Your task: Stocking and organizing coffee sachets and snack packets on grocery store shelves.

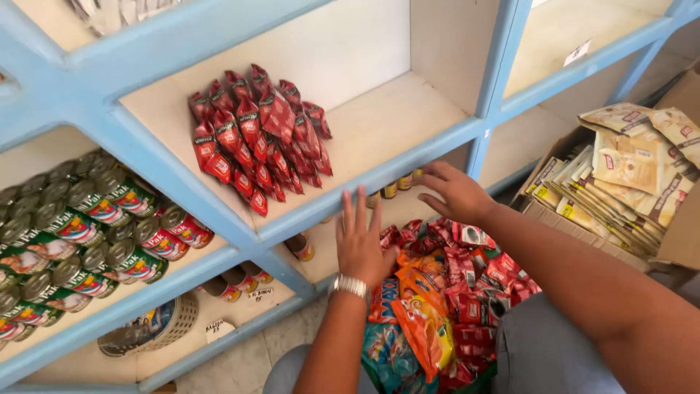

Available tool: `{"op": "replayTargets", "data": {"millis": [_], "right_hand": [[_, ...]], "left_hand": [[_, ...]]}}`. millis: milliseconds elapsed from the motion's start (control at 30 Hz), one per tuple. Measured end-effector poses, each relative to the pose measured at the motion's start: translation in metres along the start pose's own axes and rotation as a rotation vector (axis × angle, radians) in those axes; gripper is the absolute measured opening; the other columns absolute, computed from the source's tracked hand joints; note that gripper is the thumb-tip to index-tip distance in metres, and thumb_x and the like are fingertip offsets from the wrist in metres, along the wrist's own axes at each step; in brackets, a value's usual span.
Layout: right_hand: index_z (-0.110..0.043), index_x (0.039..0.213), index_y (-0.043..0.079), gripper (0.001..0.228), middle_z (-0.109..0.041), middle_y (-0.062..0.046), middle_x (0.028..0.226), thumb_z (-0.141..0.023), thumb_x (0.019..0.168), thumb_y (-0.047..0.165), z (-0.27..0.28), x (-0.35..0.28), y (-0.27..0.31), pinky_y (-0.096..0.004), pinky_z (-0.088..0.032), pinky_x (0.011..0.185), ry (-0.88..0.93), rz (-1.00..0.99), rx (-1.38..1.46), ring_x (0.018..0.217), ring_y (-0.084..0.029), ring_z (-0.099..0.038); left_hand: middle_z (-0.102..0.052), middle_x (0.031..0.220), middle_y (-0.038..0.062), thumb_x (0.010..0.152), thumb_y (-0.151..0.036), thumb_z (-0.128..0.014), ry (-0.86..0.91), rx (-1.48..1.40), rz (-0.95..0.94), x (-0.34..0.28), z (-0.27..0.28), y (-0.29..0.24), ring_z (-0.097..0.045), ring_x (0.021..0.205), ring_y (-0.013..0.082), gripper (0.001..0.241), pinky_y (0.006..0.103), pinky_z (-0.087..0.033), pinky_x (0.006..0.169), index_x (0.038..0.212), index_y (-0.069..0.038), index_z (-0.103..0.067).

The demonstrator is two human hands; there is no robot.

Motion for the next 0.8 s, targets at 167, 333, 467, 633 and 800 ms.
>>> {"op": "replayTargets", "data": {"millis": [167, 333, 467, 633, 800], "right_hand": [[-0.055, 0.141, 0.021, 0.050, -0.062, -0.011, 0.142, -0.070, 0.095, 0.015, -0.075, -0.037, -0.118, -0.045, -0.050, 0.108, 0.353, -0.347, 0.116, 0.129, -0.030, -0.063], [-0.047, 0.150, 0.026, 0.074, -0.050, -0.007, 0.150, -0.076, 0.086, 0.001, -0.161, -0.078, -0.191, -0.050, -0.041, 0.107, 0.651, -0.311, 0.112, 0.132, -0.032, -0.051], [-0.049, 0.144, 0.026, 0.074, -0.067, -0.011, 0.134, -0.083, 0.081, 0.006, -0.157, -0.090, -0.181, -0.045, -0.056, 0.096, 0.929, -0.490, -0.020, 0.122, -0.029, -0.066], [-0.041, 0.137, 0.022, 0.078, -0.068, -0.016, 0.126, -0.087, 0.076, 0.004, -0.143, -0.077, -0.146, -0.049, -0.057, 0.087, 0.948, -0.562, 0.038, 0.113, -0.032, -0.067], [-0.052, 0.136, 0.025, 0.072, -0.071, -0.011, 0.118, -0.082, 0.075, 0.002, -0.100, -0.032, -0.081, -0.041, -0.061, 0.086, 0.850, -0.430, 0.249, 0.102, -0.027, -0.074]], "left_hand": [[-0.028, 0.161, 0.018, 0.084, -0.034, -0.080, 0.288, -0.460, 0.312, -0.023, -0.067, 0.014, -0.016, 0.151, 0.0408, 0.061, 0.0517, -0.030, 0.118, 0.140, -0.018, -0.060], [-0.046, 0.149, 0.016, 0.085, -0.027, -0.076, 0.062, -0.529, 0.277, -0.015, -0.052, 0.020, -0.033, 0.142, 0.0376, 0.043, 0.0465, -0.037, 0.115, 0.126, -0.014, -0.071], [-0.052, 0.145, 0.015, 0.086, -0.029, -0.075, 0.099, -0.612, 0.290, -0.005, -0.062, 0.027, -0.040, 0.138, 0.0358, 0.041, 0.0455, -0.039, 0.114, 0.124, -0.015, -0.071], [-0.059, 0.138, 0.017, 0.085, -0.026, -0.077, 0.067, -0.608, 0.233, -0.002, -0.074, 0.038, -0.050, 0.130, 0.0372, 0.037, 0.0464, -0.042, 0.109, 0.120, -0.013, -0.074], [-0.072, 0.124, 0.015, 0.085, -0.027, -0.078, 0.051, -0.792, 0.217, -0.003, -0.082, 0.043, -0.071, 0.115, 0.0281, 0.047, 0.0397, -0.055, 0.102, 0.126, -0.005, -0.069]]}}
Point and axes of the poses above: each hand's wrist, its own x-axis towards the middle knuckle, its own z-axis out of the back of the hand, y = z × x, the point moved 7 cm from there along x, towards the middle knuckle
